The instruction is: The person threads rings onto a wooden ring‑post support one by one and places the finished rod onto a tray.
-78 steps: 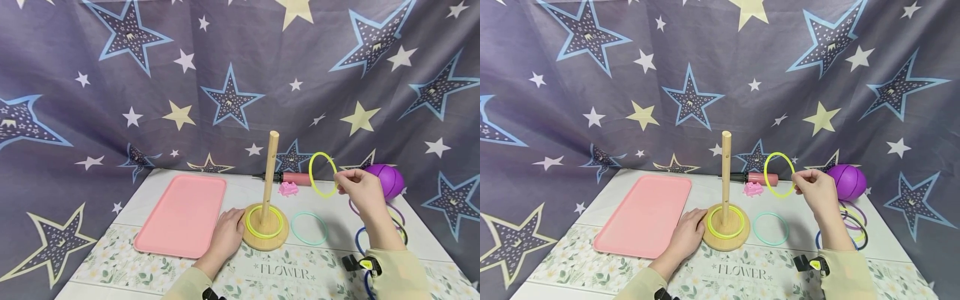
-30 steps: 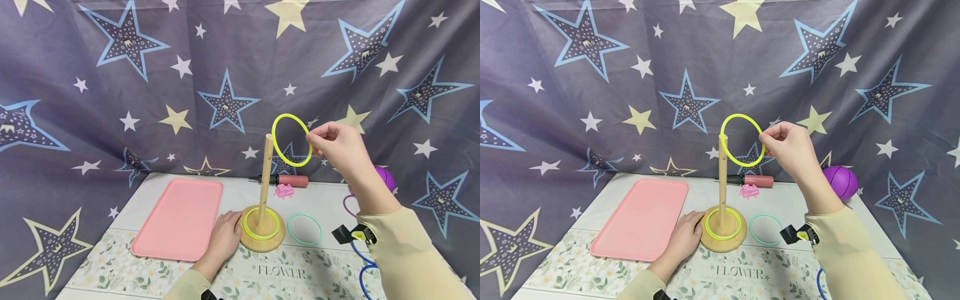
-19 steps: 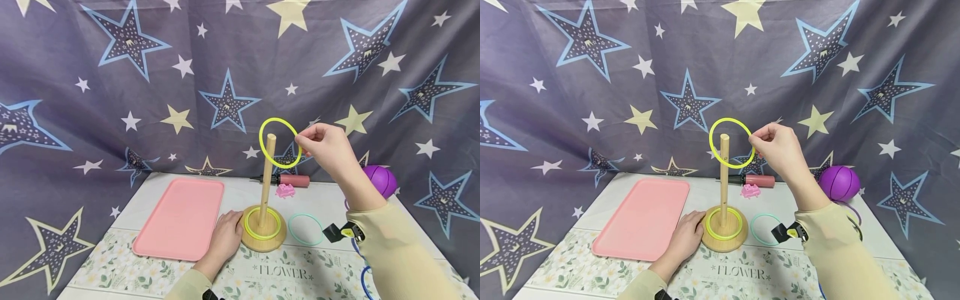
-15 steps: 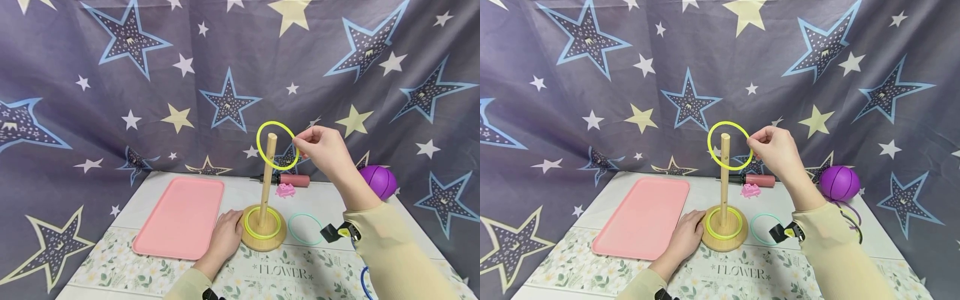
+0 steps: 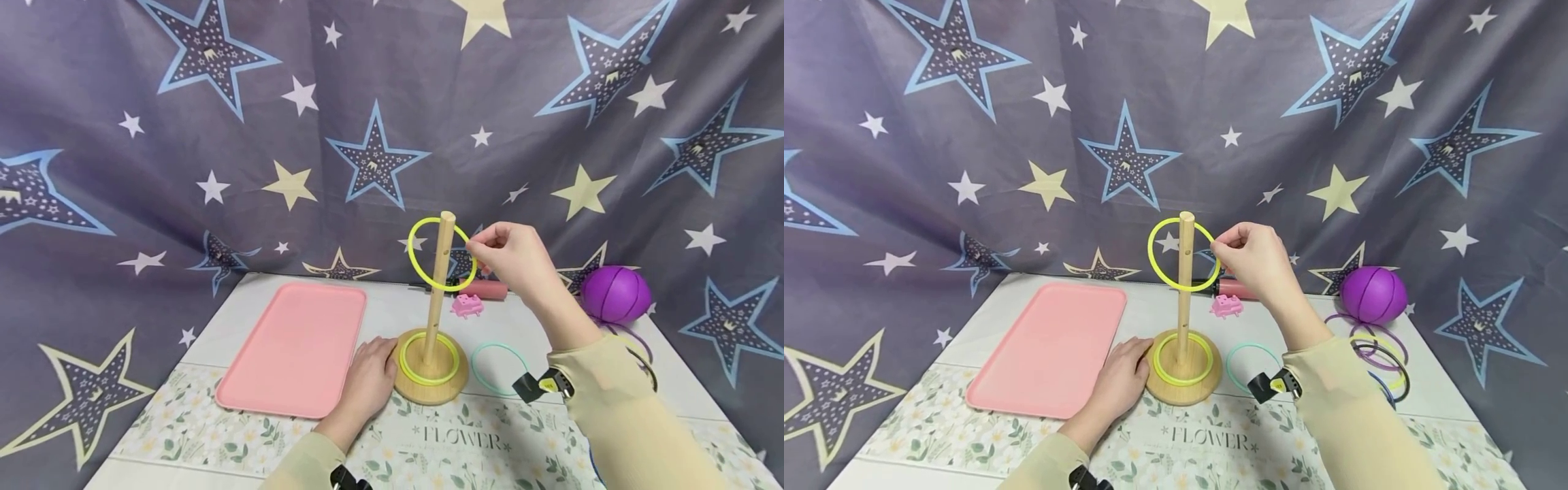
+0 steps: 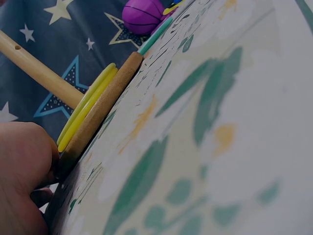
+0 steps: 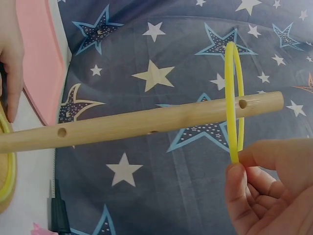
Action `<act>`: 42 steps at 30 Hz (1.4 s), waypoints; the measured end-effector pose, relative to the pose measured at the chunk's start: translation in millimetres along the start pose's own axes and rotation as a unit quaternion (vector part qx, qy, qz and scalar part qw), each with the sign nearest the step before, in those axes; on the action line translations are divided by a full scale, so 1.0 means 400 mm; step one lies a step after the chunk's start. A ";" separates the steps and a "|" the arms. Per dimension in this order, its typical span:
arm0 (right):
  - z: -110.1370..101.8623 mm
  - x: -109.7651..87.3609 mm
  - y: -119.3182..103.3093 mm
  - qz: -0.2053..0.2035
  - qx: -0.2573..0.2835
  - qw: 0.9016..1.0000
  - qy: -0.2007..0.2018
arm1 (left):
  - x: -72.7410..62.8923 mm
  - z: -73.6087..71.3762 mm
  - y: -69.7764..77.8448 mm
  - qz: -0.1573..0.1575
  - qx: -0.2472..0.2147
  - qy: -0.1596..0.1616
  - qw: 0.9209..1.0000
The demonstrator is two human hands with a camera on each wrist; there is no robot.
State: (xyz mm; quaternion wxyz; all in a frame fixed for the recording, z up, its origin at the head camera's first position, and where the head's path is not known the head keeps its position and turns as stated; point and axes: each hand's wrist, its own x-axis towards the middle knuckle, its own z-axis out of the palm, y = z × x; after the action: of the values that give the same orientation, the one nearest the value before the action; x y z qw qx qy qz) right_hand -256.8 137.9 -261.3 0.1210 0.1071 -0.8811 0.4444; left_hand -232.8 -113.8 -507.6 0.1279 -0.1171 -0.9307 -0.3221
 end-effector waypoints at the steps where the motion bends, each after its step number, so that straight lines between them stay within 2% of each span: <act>1: 0.003 -0.003 0.003 0.003 0.001 1.000 -0.002 | 0.000 0.000 0.002 -0.002 -0.001 -0.004 1.000; 6: 0.016 -0.015 0.024 0.018 -0.007 1.000 -0.009 | 0.002 -0.002 0.009 -0.002 0.001 -0.005 1.000; 10: 0.031 -0.020 0.045 0.033 0.008 0.999 -0.022 | 0.004 -0.003 0.013 -0.002 0.006 -0.005 1.000; 14: 0.051 -0.024 0.068 0.030 0.004 0.999 -0.034 | 0.004 -0.005 0.015 -0.001 0.005 -0.005 1.000; 18: 0.071 -0.033 0.092 0.020 -0.020 0.999 -0.029 | 0.002 -0.006 0.012 0.003 0.001 -0.004 1.000; 21: 0.088 -0.042 0.110 0.019 -0.019 0.999 -0.031 | -0.002 -0.007 0.007 0.001 0.003 -0.006 1.000; 33: 0.153 -0.071 0.211 0.048 -0.015 0.998 -0.049 | -0.003 -0.002 0.006 -0.017 -0.001 -0.015 1.000; 42: 0.176 -0.083 0.243 0.068 -0.026 0.996 -0.050 | 0.001 -0.001 0.004 -0.014 0.006 -0.015 1.000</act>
State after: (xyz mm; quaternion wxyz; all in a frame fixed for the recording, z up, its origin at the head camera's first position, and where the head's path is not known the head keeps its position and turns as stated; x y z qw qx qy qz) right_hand -262.4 140.1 -385.7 0.0486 0.0659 -0.9027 0.4225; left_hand -232.5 -112.6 -506.1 0.1098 -0.1081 -0.9360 -0.3164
